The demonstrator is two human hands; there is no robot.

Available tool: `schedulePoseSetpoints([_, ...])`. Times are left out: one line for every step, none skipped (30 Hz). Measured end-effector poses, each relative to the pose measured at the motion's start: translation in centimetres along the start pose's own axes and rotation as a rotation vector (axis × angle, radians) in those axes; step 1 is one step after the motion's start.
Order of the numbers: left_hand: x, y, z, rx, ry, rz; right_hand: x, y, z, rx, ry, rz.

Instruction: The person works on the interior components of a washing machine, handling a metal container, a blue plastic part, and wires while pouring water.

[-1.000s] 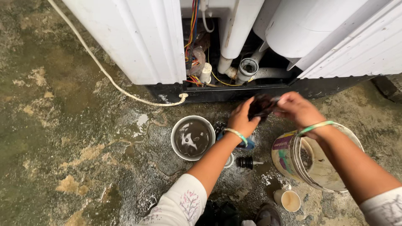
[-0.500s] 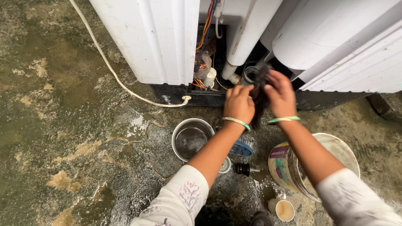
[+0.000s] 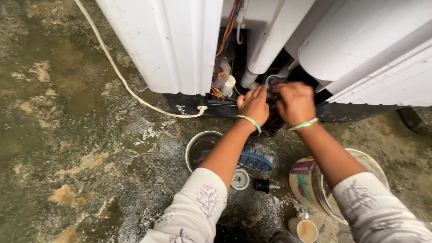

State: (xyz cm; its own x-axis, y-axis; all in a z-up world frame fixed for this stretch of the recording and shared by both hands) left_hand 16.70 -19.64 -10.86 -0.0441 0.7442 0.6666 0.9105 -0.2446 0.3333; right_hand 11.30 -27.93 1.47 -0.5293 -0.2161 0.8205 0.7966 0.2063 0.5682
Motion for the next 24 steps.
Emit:
schedulePoseSetpoints([0.1, -0.1, 0.1, 0.000, -0.015, -0.002, 0.2, -0.1, -0.4, -0.033, -0.109, 0.015])
schedulePoseSetpoints([0.0, -0.1, 0.0, 0.001, -0.035, -0.007, -0.1, 0.0, -0.3, -0.035, -0.140, 0.010])
schedulePoseSetpoints([-0.1, 0.0, 0.1, 0.006, -0.024, -0.003, -0.7, 0.2, -0.3, -0.037, -0.170, 0.005])
schedulePoseSetpoints([-0.3, 0.0, 0.1, 0.011, -0.014, 0.004, -1.3, 0.1, -0.5, -0.043, -0.202, 0.002])
schedulePoseSetpoints([-0.5, 0.0, 0.1, 0.017, -0.004, 0.012, -2.1, 0.1, -1.4, -0.126, -0.064, -0.014])
schedulePoseSetpoints([-0.7, 0.2, 0.1, 0.021, -0.002, 0.040, -3.1, 0.5, -2.5, -0.208, 0.074, -0.034])
schedulePoseSetpoints([-0.9, 0.3, 0.1, 0.026, 0.001, 0.068, -3.9, 0.7, -3.5, -0.290, 0.212, -0.055])
schedulePoseSetpoints([-1.1, 0.4, 0.1, 0.030, 0.001, 0.096, -4.4, 0.6, -3.9, -0.295, 0.271, -0.037])
schedulePoseSetpoints([-1.1, 0.5, 0.1, 0.034, 0.013, 0.110, -4.7, 0.7, -4.3, -0.301, 0.329, -0.019])
schedulePoseSetpoints([-1.2, 0.4, 0.1, 0.036, 0.023, 0.126, -4.7, 0.6, -4.3, -0.308, 0.386, -0.001])
schedulePoseSetpoints([-1.3, 0.3, 0.1, 0.038, 0.032, 0.142, -4.7, 0.7, -3.8, -0.245, 0.244, 0.068])
schedulePoseSetpoints([-1.3, 0.3, 0.0, 0.038, 0.036, 0.145, -4.5, 0.9, -3.1, -0.180, 0.103, 0.136])
schedulePoseSetpoints([-1.1, 0.3, 0.0, 0.037, 0.040, 0.148, -4.0, 1.2, -2.5, -0.116, -0.038, 0.203])
schedulePoseSetpoints([-0.8, 0.5, 0.1, 0.037, 0.047, 0.148, -3.4, 1.5, -1.9, -0.051, -0.113, 0.269])
schedulePoseSetpoints([-0.7, 0.5, -0.3, 0.027, 0.046, 0.155, -2.7, 1.4, -1.3, 0.015, -0.188, 0.335])
schedulePoseSetpoints([-0.4, 0.4, -0.5, 0.021, 0.050, 0.160, -2.6, 1.3, -0.4, 0.084, -0.258, 0.397])
schedulePoseSetpoints([-0.1, 0.4, -0.6, 0.014, 0.054, 0.166, -1.4, 1.7, 0.9, 0.148, -0.274, 0.264])
schedulePoseSetpoints([0.0, 0.2, -0.5, 0.029, 0.045, 0.185, 0.0, 1.5, 1.9, 0.208, -0.297, 0.137])
schedulePoseSetpoints([-0.1, 0.1, -0.5, 0.044, 0.036, 0.204, 1.0, 1.2, 2.5, 0.268, -0.318, 0.009])
schedulePoseSetpoints([0.0, 0.0, -0.4, 0.060, 0.027, 0.223, 0.7, 1.3, 1.7, 0.183, -0.288, -0.001])
schedulePoseSetpoints([-0.1, 0.1, -0.5, 0.058, 0.035, 0.236, -0.1, 1.4, 0.9, 0.099, -0.258, -0.011])
schedulePoseSetpoints([-0.2, 0.2, -0.6, 0.057, 0.043, 0.251, -1.0, 1.3, 0.2, 0.014, -0.226, -0.019])
schedulePoseSetpoints([-0.2, 0.2, -0.7, 0.057, 0.051, 0.265, -2.0, 1.3, -0.9, -0.095, -0.004, 0.004])
schedulePoseSetpoints([-0.3, 0.2, -0.7, 0.064, 0.053, 0.276, -2.7, 1.5, -2.2, -0.205, 0.213, 0.026])
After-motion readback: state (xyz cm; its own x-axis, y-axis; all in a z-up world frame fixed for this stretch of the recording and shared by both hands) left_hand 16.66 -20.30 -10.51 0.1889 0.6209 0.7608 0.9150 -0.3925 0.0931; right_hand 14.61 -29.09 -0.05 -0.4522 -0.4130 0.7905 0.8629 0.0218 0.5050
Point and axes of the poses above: each hand's wrist, its own y-axis towards the middle knuckle, its own x-axis out of the back of the hand, z = x × y, the point moved 9 cm from there along y, towards the middle knuckle, and after that the axes turned 8 degrees about -z, right-handed, at the moved point
